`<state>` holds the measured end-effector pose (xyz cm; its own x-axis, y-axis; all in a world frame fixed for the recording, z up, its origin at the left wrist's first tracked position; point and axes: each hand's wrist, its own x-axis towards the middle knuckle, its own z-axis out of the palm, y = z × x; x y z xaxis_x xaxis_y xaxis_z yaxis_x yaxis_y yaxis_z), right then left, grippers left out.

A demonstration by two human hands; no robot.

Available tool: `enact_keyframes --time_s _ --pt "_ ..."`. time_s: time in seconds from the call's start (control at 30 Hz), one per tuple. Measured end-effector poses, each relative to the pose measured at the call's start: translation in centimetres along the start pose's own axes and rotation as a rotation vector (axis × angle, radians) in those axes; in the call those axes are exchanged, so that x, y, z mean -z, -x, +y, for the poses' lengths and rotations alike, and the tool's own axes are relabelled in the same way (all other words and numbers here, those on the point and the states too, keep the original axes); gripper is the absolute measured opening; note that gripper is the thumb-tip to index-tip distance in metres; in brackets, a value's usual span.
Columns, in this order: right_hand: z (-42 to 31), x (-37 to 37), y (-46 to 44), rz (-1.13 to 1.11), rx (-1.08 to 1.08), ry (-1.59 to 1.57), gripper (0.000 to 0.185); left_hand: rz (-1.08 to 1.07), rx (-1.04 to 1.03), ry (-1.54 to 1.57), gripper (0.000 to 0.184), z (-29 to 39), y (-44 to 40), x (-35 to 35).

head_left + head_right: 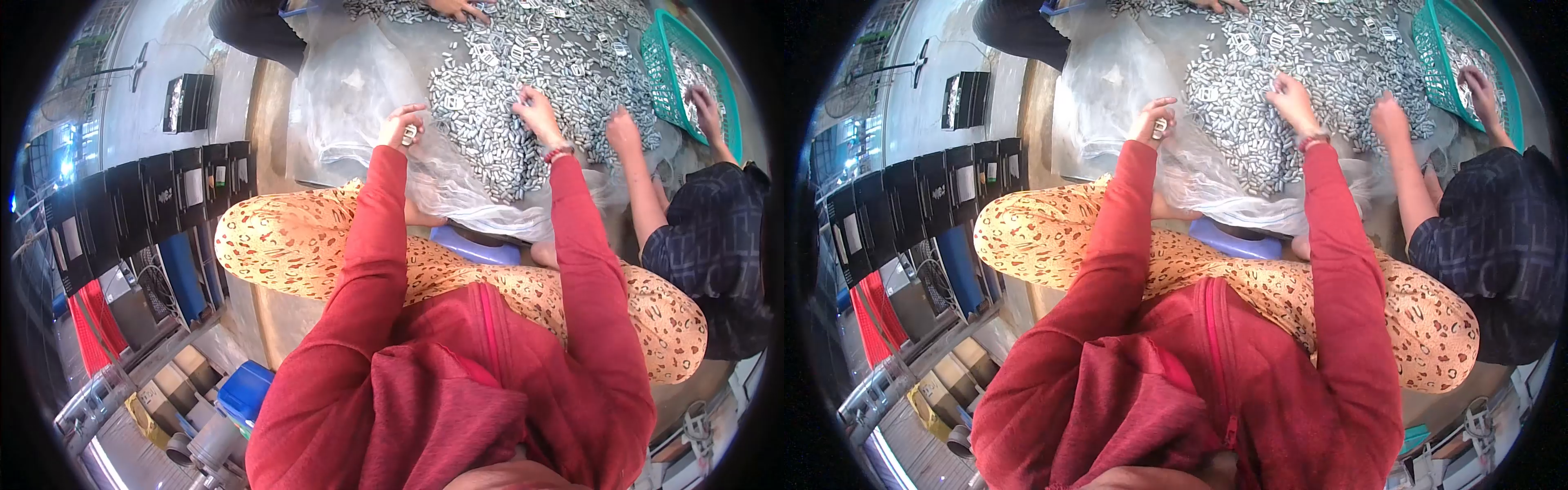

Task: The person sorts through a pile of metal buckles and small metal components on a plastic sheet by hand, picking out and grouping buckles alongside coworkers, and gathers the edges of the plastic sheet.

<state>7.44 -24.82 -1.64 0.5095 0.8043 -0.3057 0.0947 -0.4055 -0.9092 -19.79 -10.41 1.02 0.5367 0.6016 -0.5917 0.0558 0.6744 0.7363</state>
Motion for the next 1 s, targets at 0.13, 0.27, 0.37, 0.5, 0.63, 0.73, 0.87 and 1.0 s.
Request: enact_keyframes --time_s 0.13,0.27,0.37,0.5,0.63,0.73,0.87,1.0 --pt "-0.5 1.3 1.5 0.133 -0.181 -0.919 0.012 0.042 0.01 0.065 0.021 0.9 -0.2 -1.7" --pt "-1.8 1.3 2.3 0.109 -0.149 -0.636 0.033 0.25 -0.179 -1.313 0.038 -2.2 -1.7 -3.2" --pt "-0.2 1.0 1.7 -0.006 -0.058 0.054 0.036 0.305 -0.195 -1.531 0.051 -4.5 -1.2 -3.8" --pt "0.2 -0.3 1.5 0.082 0.058 0.588 0.038 0.259 -0.186 -1.479 0.046 -3.4 -1.2 -3.2" --pt "-1.6 0.1 1.9 0.052 0.068 0.459 0.039 0.068 -0.1 -0.637 0.035 -0.7 -2.5 -1.8" --pt "-0.7 0.7 1.6 -0.057 -0.244 -0.173 0.02 -0.158 -0.102 0.032 0.03 2.5 -1.0 -3.7" --pt "-1.3 0.8 1.9 -0.033 -0.15 -0.487 0.015 -0.441 -0.168 0.613 0.03 4.1 0.5 -4.9" --pt "-3.8 0.4 3.0 -0.088 -0.094 0.122 0.025 -0.417 -0.172 0.675 0.031 4.0 -0.1 -5.8"
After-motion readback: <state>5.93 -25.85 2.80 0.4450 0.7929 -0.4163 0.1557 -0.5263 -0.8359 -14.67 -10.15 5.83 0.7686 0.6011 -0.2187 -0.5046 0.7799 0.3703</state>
